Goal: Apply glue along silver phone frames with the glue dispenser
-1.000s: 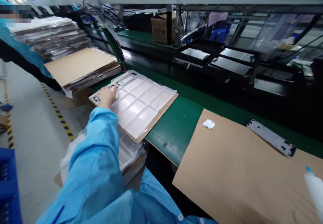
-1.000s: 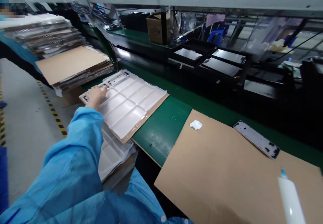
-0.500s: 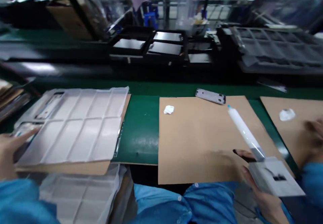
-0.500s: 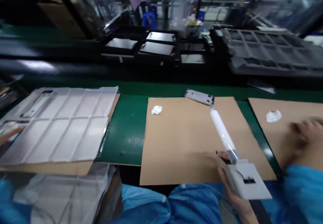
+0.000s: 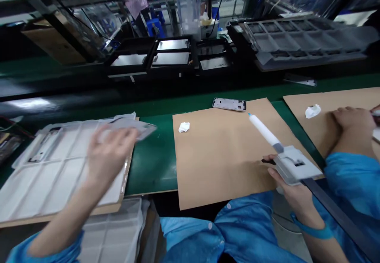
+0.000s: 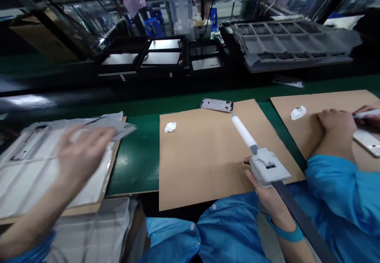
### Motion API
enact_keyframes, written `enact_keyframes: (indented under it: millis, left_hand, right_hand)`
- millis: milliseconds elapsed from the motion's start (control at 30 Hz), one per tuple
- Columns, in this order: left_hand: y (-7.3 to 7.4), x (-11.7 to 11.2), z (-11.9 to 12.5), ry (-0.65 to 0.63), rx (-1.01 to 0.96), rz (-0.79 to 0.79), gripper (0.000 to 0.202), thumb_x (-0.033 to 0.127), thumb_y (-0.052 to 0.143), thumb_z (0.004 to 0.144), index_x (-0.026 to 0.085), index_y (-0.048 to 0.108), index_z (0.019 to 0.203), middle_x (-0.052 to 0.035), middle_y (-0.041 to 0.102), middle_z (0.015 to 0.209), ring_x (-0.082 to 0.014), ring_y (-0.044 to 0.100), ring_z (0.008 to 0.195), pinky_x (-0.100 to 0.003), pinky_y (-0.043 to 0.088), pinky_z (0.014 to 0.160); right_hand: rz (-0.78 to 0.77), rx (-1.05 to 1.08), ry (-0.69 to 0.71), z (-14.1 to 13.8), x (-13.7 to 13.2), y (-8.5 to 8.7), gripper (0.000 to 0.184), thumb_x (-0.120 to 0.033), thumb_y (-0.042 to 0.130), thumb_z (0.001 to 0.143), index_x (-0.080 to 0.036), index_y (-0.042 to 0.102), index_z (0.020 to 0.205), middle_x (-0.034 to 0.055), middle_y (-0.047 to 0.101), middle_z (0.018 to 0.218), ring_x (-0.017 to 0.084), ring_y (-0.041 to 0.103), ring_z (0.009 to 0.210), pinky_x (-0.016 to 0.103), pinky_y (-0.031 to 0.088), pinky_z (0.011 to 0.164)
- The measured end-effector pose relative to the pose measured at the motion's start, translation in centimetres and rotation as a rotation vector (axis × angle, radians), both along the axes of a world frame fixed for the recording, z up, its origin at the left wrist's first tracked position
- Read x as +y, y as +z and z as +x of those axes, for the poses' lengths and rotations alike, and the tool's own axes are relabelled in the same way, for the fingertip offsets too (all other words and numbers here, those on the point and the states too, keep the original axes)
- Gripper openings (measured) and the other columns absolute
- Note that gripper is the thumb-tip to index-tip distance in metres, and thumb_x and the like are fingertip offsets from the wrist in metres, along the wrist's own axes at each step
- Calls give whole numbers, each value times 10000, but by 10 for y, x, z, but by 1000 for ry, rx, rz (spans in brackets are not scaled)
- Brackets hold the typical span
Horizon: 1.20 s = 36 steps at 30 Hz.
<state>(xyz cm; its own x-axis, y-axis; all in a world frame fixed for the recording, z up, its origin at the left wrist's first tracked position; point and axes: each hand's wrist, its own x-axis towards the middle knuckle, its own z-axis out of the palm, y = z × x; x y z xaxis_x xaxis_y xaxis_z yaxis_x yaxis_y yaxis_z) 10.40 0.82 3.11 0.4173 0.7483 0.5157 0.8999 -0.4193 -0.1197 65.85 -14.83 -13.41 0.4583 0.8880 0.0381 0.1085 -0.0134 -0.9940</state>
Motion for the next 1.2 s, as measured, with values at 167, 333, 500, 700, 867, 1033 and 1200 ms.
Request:
enact_keyframes:
  millis: [167,333,500,700,867,1033,1200]
  left_hand:
    - [-69,-26,146,-713,237,76,297,125,669,1190,249,879,1361,-86,910,1433,-270,873,1310,-443,665,1205]
    - [-118,-42,214,-815,363,-137,388,133,570,1255,226,812,1544,-94,831,1620,-246,842,1368,-408,640,1222]
    - [-126,-50,219,-722,345,-270,446,124,570,1252,206,715,1665,-126,775,1701,-256,809,1447,-383,614,1214]
    - [-132,-45,200,-609,238,-410,479,143,542,1255,214,649,1716,-161,684,1802,-250,676,1661,-387,551,1328]
    - [-140,-54,200,-384,39,-552,497,338,552,1267,219,638,1741,-199,700,1752,-335,725,1563,-497,617,1262]
    - [-140,-71,235,-297,-99,-619,1271,1119,674,947,140,622,1756,-288,679,1722,-497,639,1598,-658,484,1390]
    - [-143,-71,278,-363,-54,-648,1521,1154,698,884,134,342,1955,-338,431,1938,-564,435,1785,-781,312,1462]
  right_hand:
    - [76,60,-59,-9,37,22,431,-672,997,795,-416,882,1123,27,842,1238,391,830,1262,771,523,1430]
    - [155,244,3,-3,112,40,509,-649,962,813,-295,811,1146,67,826,1331,327,800,1327,580,740,1181]
    - [143,328,93,-5,210,36,472,-550,942,876,-214,797,1174,94,825,1357,280,749,1360,458,720,1077]
    - [212,319,91,-18,287,26,383,-498,888,1030,-161,740,1136,100,811,1276,224,745,1266,496,629,1234]
    - [277,298,112,-6,271,30,424,-552,865,960,-228,713,1187,100,815,1356,234,725,1320,458,600,1203]
    - [298,250,131,10,202,41,447,-553,907,872,-250,748,1160,105,821,1347,279,741,1374,454,606,1235]
    - [267,184,95,19,125,51,447,-549,900,869,-239,805,1176,104,833,1300,325,763,1392,528,615,1326]
